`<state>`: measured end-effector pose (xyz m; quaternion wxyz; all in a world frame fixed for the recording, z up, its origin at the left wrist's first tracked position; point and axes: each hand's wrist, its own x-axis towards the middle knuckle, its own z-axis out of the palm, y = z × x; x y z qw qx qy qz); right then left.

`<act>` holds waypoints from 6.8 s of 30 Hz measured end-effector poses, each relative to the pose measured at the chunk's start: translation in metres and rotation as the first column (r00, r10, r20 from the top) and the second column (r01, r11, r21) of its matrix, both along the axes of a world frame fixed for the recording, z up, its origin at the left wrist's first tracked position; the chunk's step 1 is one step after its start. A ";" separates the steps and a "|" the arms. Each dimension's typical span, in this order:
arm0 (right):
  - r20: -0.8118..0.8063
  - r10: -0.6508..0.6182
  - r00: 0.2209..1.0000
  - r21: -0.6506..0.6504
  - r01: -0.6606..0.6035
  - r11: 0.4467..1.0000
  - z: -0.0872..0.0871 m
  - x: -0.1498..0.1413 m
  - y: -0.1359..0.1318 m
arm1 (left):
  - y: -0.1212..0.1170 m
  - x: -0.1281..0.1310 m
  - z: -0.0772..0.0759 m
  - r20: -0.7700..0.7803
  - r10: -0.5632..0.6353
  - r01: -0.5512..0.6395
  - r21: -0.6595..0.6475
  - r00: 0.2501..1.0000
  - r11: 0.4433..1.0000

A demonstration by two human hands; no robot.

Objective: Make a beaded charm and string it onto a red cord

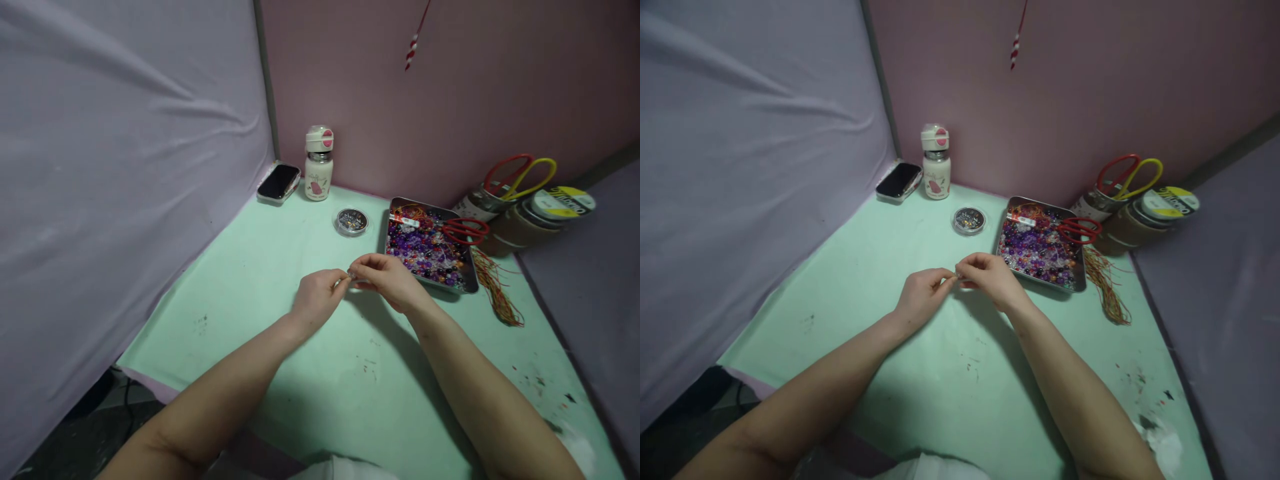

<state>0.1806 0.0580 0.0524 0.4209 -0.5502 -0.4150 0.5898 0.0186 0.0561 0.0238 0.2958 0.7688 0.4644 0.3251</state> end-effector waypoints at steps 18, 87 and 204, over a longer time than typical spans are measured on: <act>-0.197 -0.315 0.928 0.106 0.340 0.934 -0.022 -0.001 0.012 | 0.028 -0.014 0.015 0.704 0.397 0.277 -0.637 0.589 0.719; -0.211 -0.333 0.919 0.186 0.372 0.910 -0.038 -0.029 0.000 | 0.018 -0.005 0.004 0.221 0.310 -0.214 -0.373 0.924 0.903; 0.275 -0.185 0.943 0.454 0.042 0.890 -0.007 -0.019 -0.009 | 0.013 0.006 0.003 0.703 0.383 0.213 -0.601 0.600 0.771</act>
